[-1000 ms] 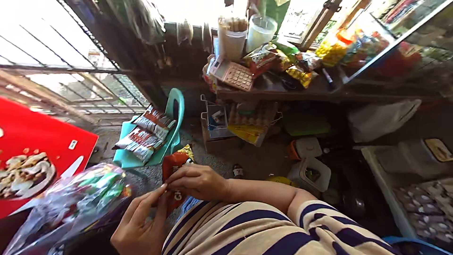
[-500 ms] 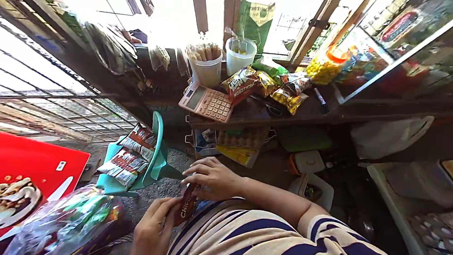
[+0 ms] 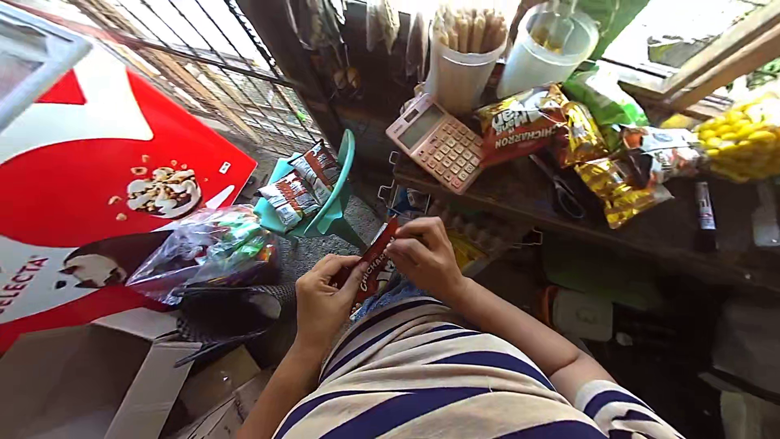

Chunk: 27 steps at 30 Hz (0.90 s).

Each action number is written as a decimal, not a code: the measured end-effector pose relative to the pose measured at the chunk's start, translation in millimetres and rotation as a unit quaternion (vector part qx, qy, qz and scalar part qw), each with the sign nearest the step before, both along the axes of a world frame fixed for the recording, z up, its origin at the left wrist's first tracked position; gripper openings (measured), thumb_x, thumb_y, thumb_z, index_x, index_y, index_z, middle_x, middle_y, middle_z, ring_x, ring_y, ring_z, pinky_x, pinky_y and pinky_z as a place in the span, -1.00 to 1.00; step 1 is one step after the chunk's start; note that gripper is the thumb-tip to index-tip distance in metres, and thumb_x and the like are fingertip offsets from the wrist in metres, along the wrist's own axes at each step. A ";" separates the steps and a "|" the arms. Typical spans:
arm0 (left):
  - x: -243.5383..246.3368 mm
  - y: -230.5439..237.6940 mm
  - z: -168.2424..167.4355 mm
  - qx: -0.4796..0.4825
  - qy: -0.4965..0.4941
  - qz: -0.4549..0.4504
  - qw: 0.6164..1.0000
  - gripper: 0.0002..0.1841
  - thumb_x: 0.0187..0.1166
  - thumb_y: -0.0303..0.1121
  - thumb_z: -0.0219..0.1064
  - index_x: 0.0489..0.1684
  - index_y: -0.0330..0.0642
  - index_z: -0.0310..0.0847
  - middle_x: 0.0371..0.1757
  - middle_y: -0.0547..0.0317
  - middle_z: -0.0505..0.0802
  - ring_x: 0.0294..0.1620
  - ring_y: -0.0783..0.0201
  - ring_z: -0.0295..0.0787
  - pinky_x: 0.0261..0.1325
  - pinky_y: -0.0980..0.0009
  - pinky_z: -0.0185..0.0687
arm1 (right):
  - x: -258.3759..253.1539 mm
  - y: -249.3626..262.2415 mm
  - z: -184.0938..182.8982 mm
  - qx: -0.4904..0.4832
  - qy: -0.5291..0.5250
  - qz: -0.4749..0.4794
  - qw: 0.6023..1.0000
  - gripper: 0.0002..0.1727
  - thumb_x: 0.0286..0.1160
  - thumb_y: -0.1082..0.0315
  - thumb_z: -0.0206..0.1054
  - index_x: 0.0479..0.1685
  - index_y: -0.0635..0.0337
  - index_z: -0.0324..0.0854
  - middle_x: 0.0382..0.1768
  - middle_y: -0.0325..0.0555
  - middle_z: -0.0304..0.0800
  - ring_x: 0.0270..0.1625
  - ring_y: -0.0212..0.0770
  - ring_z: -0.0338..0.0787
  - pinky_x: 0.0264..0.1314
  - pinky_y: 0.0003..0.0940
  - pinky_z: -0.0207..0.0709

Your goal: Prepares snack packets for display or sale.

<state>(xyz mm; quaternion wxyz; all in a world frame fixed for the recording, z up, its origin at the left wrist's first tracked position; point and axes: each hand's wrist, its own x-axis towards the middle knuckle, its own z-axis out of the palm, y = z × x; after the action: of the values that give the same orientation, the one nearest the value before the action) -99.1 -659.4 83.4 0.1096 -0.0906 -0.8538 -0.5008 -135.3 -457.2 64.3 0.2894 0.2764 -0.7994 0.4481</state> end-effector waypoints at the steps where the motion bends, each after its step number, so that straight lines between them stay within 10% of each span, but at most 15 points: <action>1: -0.3 0.2 1.2 0.031 -0.016 0.014 0.999 -0.83 0.52 -0.35 0.45 -0.16 -0.29 0.83 -0.23 0.25 0.89 -0.25 0.61 0.80 -0.11 0.69 0.74 | 2.4 -6.4 -0.9 -0.015 -0.007 0.030 0.999 -0.94 0.45 0.37 0.50 -0.24 0.13 0.86 -0.09 -0.05 0.81 0.11 -0.16 0.76 0.20 -0.33 0.66; 11: 9.1 -4.5 4.7 0.209 -0.064 0.055 0.974 -0.88 0.41 -0.60 0.49 -0.17 -0.33 0.77 -0.32 0.29 0.93 -0.34 0.51 0.86 -0.19 0.58 0.83 | 6.3 -50.9 -8.3 -0.090 -0.091 0.088 0.988 -0.87 0.44 0.55 0.45 -0.13 0.36 0.87 0.01 0.06 0.89 0.13 -0.18 0.86 0.23 -0.38 0.74; 27: 12.7 -40.1 0.4 -0.067 0.074 0.010 0.995 -0.83 0.56 -0.45 0.37 -0.11 -0.40 0.79 -0.19 0.04 0.91 -0.16 0.46 0.85 0.06 0.60 0.74 | 14.4 -72.3 -15.5 -0.029 -0.066 0.058 0.996 -0.90 0.49 0.42 0.46 -0.22 0.24 0.87 -0.05 -0.07 0.92 0.10 -0.17 0.86 0.21 -0.29 0.73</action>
<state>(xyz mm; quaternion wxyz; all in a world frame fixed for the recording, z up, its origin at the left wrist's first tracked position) -86.4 -699.6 83.8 0.1711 -0.1254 -0.8759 -0.4335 -120.8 -529.6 48.9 0.2180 0.2836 -0.7859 0.5044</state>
